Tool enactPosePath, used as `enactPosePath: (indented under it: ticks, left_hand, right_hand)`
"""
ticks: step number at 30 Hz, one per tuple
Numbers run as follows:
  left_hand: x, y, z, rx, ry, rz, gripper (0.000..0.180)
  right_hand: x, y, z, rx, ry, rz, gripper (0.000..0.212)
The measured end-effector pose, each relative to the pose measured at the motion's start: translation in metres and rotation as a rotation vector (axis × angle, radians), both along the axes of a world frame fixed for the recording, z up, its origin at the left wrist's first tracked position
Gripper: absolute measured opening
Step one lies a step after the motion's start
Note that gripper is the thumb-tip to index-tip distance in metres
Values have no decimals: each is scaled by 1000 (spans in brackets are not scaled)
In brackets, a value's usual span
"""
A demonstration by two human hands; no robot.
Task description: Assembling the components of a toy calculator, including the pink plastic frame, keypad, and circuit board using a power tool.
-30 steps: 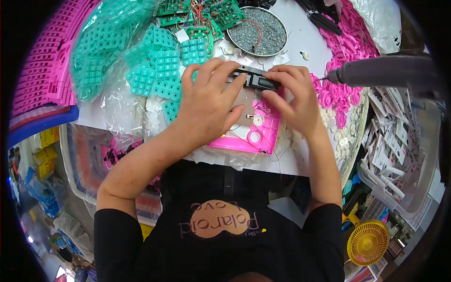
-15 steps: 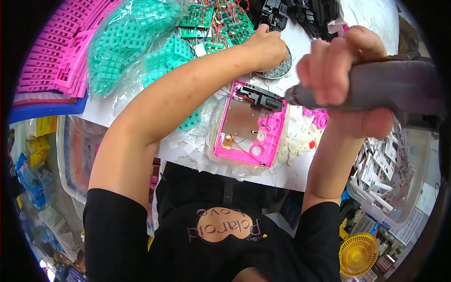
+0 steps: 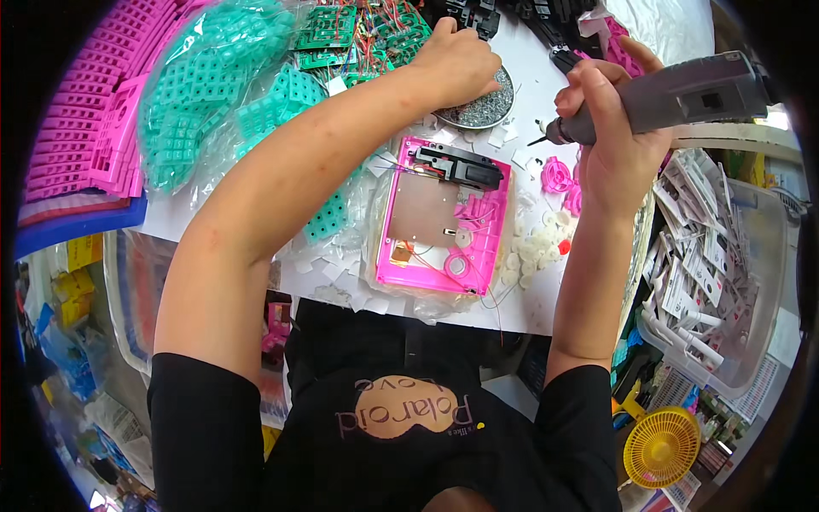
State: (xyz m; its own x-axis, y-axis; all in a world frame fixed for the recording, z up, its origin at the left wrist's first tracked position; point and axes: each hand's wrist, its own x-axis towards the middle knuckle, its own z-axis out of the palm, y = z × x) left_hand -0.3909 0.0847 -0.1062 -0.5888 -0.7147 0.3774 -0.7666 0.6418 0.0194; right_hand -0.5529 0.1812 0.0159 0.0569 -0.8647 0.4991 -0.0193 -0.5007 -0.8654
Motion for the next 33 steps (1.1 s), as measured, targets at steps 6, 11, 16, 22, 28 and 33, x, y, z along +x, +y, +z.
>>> enactPosePath:
  ticks: [6,11,16,22,28,33]
  left_hand:
    - [-4,-3,14,58,-70,20,32]
    - [-1,15,26,101,-4,-28,26]
    - [24,121,51,83,308,-203,11]
    - [37,173,51,300,555,-189,14]
    - [35,174,52,354,611,-192,13]
    - [32,171,56,292,589,-175,13]
  right_hand:
    - [-9,0,-4,79,-38,93,51]
    - [-18,3,-4,195,-28,69,49]
    - [-10,44,-2,148,-315,215,49]
    - [9,71,2,81,-308,425,35]
    - [12,75,0,96,-347,410,33]
    - [12,74,-4,72,-309,437,32]
